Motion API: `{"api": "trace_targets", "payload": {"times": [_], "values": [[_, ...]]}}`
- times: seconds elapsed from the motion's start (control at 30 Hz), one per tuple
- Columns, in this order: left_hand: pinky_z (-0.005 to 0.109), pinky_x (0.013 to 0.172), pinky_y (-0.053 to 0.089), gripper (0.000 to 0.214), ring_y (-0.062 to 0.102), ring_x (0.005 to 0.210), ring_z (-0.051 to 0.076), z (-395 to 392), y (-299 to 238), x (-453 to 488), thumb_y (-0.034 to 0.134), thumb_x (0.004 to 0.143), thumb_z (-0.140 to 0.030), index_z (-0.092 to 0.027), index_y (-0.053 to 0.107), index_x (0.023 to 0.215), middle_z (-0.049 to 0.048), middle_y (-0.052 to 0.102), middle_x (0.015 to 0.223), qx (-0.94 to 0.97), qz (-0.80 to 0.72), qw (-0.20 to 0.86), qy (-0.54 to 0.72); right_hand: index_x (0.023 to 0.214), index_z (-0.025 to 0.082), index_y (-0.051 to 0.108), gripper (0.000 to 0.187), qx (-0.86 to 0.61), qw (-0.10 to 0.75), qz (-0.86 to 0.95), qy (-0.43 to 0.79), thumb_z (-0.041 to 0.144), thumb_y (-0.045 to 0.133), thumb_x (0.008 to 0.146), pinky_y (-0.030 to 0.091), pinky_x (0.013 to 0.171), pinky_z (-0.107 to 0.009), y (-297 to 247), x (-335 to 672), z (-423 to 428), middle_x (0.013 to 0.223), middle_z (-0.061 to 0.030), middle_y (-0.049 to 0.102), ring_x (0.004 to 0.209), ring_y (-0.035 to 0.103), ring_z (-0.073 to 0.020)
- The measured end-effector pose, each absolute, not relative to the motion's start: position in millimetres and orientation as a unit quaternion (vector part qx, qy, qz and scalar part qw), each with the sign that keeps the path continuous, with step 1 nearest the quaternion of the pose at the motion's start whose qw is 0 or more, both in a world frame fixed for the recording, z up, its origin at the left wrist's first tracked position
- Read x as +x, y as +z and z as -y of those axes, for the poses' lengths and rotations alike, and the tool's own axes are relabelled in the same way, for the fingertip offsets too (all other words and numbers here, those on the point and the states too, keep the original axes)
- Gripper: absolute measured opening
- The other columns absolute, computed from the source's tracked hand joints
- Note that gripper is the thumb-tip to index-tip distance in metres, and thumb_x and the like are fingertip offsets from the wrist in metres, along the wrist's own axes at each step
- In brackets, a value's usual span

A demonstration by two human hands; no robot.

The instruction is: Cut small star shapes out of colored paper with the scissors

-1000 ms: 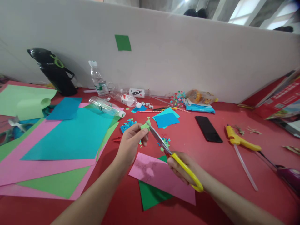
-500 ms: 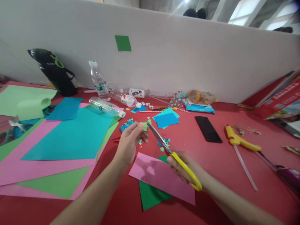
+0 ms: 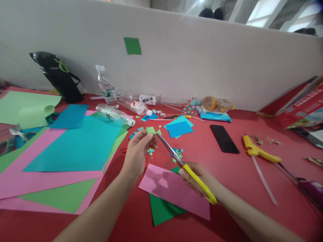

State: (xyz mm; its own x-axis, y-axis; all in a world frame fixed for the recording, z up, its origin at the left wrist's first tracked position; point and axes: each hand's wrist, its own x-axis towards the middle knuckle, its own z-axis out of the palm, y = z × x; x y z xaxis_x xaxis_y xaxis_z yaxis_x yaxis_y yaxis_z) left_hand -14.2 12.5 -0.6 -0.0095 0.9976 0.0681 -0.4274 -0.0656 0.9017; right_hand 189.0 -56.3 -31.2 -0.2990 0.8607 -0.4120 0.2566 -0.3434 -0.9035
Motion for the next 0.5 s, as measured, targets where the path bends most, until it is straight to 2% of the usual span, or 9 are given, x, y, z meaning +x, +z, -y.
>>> {"api": "trace_targets", "payload": {"times": [0.17, 0.5], "values": [[0.022, 0.056, 0.043, 0.015, 0.054, 0.056, 0.009, -10.0, 3.6, -13.1, 0.062, 0.083, -0.025, -0.018, 0.059, 0.07, -0.0016, 0.061, 0.063, 0.438, -0.391, 0.538, 0.605, 0.071, 0.021, 0.048, 0.035, -0.535, 0.231, 0.551, 0.597, 0.052, 0.055, 0.085, 0.026, 0.033, -0.017, -24.1, 188.3, 57.2, 0.043, 0.0105, 0.035, 0.031, 0.032, -0.0053], [0.023, 0.056, 0.043, 0.018, 0.053, 0.054, 0.01, -8.6, 4.0, -11.6, 0.059, 0.085, -0.026, -0.019, 0.056, 0.068, -0.0025, 0.059, 0.062, 0.478, -0.415, 0.504, 0.587, 0.075, 0.02, 0.051, 0.045, -0.534, 0.219, 0.572, 0.583, 0.064, 0.058, 0.078, 0.027, 0.034, -0.018, -12.4, 188.2, 59.7, 0.045, 0.0113, 0.034, 0.033, 0.031, -0.0053]]}}
